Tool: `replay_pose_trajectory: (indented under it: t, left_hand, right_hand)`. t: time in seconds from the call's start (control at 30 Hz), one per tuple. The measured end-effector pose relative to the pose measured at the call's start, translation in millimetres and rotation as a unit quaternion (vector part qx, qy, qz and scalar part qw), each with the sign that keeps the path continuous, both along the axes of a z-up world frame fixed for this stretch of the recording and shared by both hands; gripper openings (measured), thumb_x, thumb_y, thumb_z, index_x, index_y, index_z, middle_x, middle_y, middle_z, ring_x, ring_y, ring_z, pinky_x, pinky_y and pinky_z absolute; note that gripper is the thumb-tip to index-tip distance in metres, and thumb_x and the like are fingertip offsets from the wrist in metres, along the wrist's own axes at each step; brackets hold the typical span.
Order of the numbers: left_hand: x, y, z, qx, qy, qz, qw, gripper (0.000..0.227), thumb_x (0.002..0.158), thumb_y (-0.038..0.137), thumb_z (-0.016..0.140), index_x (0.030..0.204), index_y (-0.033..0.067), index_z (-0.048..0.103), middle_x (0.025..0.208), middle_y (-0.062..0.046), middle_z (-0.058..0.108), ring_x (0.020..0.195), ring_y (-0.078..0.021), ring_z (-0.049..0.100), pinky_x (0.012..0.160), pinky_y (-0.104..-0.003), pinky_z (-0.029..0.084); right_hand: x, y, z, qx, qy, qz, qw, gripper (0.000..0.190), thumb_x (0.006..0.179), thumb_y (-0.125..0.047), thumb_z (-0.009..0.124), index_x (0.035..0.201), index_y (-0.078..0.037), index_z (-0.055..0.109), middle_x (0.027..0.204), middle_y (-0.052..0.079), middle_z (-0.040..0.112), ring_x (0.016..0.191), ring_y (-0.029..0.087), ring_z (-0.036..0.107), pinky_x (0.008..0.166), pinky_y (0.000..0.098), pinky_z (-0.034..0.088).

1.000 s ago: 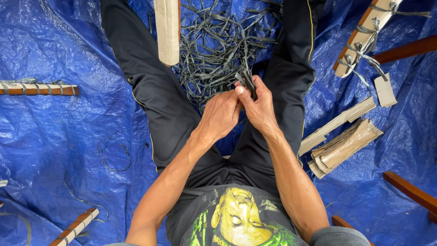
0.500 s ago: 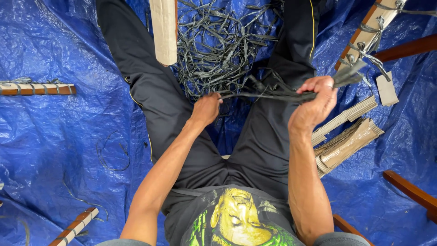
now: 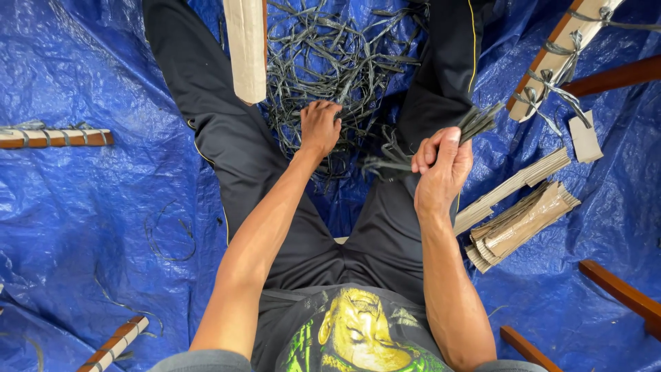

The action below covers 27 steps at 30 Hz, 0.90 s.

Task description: The recorder is sitting on a tarp on the floor, sorting and bundling several black wires alongside cardboard packaging pieces.

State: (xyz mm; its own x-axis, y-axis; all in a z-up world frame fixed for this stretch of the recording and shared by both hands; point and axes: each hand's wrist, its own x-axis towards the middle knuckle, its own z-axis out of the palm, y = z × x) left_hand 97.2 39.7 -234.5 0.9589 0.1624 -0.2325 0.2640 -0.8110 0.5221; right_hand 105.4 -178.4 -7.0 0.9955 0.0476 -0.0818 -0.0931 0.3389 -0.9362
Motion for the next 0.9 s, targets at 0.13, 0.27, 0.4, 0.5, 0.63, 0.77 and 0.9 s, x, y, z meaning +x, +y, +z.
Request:
replay_pose_trajectory:
  t: [0.13,0.27,0.4,0.5,0.63,0.77,0.9]
  left_hand:
    - [1,1,27,-0.064,0.020,0.058,0.996,0.026,0.099,0.024,0.064,0.122,0.0157,0.073,0.144,-0.005,0.059,0.143,-0.0317,0.042,0.117,-0.050,0.031]
    - [17,-14,19,-0.075,0.000,0.092,0.993,0.032,0.090,0.031,0.071,0.118,0.0164,0.074,0.150,-0.008,0.052,0.145,-0.0372,0.034,0.112,-0.055,0.027]
    - [35,-21,-32,-0.095,0.037,0.109,0.989,0.049,0.088,0.037,0.076,0.128,0.0104,0.067,0.149,-0.012,0.049,0.144,-0.0404,0.030,0.111,-0.058,0.022]
    - [31,-13,-4,-0.103,-0.011,0.141,0.985,0.046,0.090,0.033,0.072,0.129,0.0103,0.067,0.141,-0.009,0.059,0.140,-0.0337,0.040,0.113,-0.053,0.027]
    - [-1,-13,84,-0.132,-0.132,0.162,0.969,0.034,0.093,0.024,0.070,0.125,0.0122,0.072,0.133,-0.007,0.068,0.135,-0.0287,0.052,0.115,-0.046,0.036]
    - [-41,-33,179,-0.184,-0.205,0.124,0.953,0.027,0.093,0.012,0.069,0.119,0.0092,0.075,0.126,-0.010,0.073,0.123,-0.0305,0.062,0.105,-0.043,0.044]
    - [-74,-47,202,-0.256,-0.188,0.072,0.945,0.024,0.096,0.011,0.067,0.118,0.0054,0.073,0.125,-0.012,0.072,0.116,-0.0315,0.069,0.100,-0.040,0.051]
  right_hand:
    - [-1,2,-2,-0.003,0.028,0.004,1.000,0.031,0.117,-0.027,0.046,0.093,-0.008,0.047,0.071,0.000,0.041,0.058,0.009,0.038,0.055,0.0264,0.036]
    - [-4,8,3,-0.001,0.040,0.019,0.999,0.029,0.116,-0.026,0.046,0.093,-0.009,0.048,0.070,-0.001,0.039,0.058,0.008,0.036,0.054,0.0257,0.034]
    - [-5,9,9,-0.008,0.046,0.014,0.999,0.021,0.112,-0.023,0.052,0.095,-0.011,0.049,0.070,-0.003,0.038,0.056,0.005,0.033,0.051,0.0241,0.031]
    - [0,10,9,-0.023,0.070,-0.004,0.997,0.016,0.108,-0.019,0.057,0.097,-0.012,0.049,0.071,-0.005,0.038,0.053,0.005,0.030,0.048,0.0237,0.028]
    - [2,7,-23,-0.007,0.141,-0.004,0.990,0.018,0.109,-0.020,0.058,0.097,-0.008,0.052,0.069,-0.005,0.036,0.051,0.004,0.029,0.046,0.0236,0.026]
    - [1,13,-59,0.056,0.225,0.032,0.972,0.028,0.113,-0.026,0.051,0.112,0.000,0.061,0.073,-0.004,0.045,0.062,0.007,0.043,0.057,0.0255,0.039]
    - [9,35,-38,0.071,0.293,0.029,0.953,0.043,0.108,-0.032,0.043,0.126,0.002,0.062,0.099,0.005,0.072,0.093,0.017,0.070,0.085,0.0326,0.057]
